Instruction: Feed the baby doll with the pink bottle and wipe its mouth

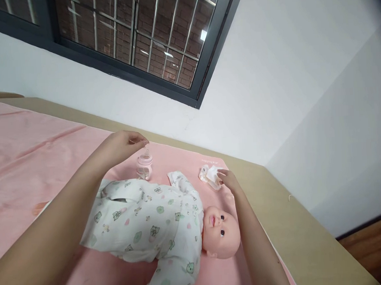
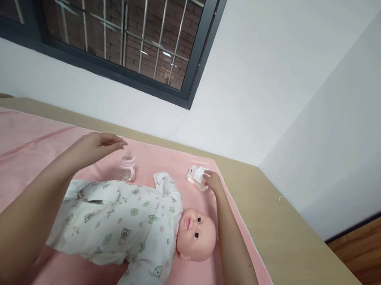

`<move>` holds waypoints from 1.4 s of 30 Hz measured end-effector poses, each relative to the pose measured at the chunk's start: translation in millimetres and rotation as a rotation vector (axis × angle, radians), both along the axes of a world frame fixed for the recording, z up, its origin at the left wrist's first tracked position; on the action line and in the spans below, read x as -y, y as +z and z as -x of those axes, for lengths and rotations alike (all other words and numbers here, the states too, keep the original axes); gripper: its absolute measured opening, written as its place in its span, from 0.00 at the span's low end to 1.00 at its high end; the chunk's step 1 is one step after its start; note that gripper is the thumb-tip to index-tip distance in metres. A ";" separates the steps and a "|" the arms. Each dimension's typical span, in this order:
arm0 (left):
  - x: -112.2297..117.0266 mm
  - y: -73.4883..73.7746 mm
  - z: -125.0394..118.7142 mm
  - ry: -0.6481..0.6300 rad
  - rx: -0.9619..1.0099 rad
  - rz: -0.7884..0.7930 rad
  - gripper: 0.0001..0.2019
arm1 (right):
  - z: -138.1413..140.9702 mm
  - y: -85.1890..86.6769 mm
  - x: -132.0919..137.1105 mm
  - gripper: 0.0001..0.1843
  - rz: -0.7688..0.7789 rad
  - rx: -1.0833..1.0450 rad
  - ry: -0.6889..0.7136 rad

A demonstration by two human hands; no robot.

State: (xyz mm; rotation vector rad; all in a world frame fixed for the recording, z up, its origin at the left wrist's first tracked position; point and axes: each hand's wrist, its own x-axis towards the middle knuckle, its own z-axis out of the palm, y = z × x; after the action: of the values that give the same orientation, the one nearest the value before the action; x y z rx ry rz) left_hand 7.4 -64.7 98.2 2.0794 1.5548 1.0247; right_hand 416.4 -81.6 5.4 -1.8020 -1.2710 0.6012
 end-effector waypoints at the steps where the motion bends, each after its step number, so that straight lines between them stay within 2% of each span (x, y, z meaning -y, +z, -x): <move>1: -1.3 -1.3 -0.4 0.000 -0.008 -0.006 0.14 | -2.9 -1.3 0.7 0.22 -0.014 -0.010 -0.021; 6: -10.6 -9.2 0.2 -0.042 0.039 -0.065 0.14 | -16.0 -2.1 12.9 0.21 -0.132 -0.117 -0.088; 9: -18.7 -15.0 3.2 -0.047 0.073 -0.109 0.18 | -20.3 -7.4 22.9 0.20 -0.236 -0.095 -0.188; 13: -30.5 -24.5 8.6 -0.021 -0.026 -0.045 0.28 | -18.8 -31.6 34.5 0.20 -0.387 0.116 -0.365; 17: -41.9 -36.3 11.4 -0.054 -0.173 0.058 0.34 | -16.8 -65.2 41.9 0.24 -0.382 0.258 -0.429; 20: -50.4 -46.5 11.2 -0.032 -0.299 0.119 0.37 | -19.4 -83.2 44.3 0.28 -0.338 0.227 -0.415; 22: -55.3 -53.2 9.7 -0.021 -0.345 0.167 0.39 | -21.5 -89.4 45.5 0.27 -0.322 0.221 -0.395; 26: -59.9 -61.8 2.5 -0.020 -0.365 0.224 0.40 | -21.6 -91.8 48.6 0.26 -0.249 0.293 -0.371; 30: -56.1 -61.5 -7.0 -0.053 -0.389 0.236 0.32 | -21.6 -89.9 50.5 0.31 -0.158 0.325 -0.369; 32: -53.7 -61.4 -10.7 -0.063 -0.405 0.229 0.29 | -25.7 -89.3 51.2 0.33 -0.127 0.334 -0.319; 35: -54.4 -66.3 -13.8 -0.050 -0.416 0.213 0.31 | -37.3 -89.5 54.3 0.32 -0.137 0.298 -0.191; 39: -62.6 -79.6 -14.4 -0.049 -0.408 0.216 0.35 | -53.2 -90.3 64.8 0.37 -0.193 0.134 -0.019; 42: -68.3 -87.0 -13.7 -0.058 -0.389 0.212 0.34 | -59.0 -91.4 71.8 0.41 -0.208 0.042 0.047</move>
State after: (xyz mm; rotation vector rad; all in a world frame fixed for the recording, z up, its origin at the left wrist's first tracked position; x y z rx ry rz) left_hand 21.0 3.6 11.1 2.2462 1.6802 0.4248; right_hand 475.4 -153.4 -85.9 -1.6241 -1.3554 0.4409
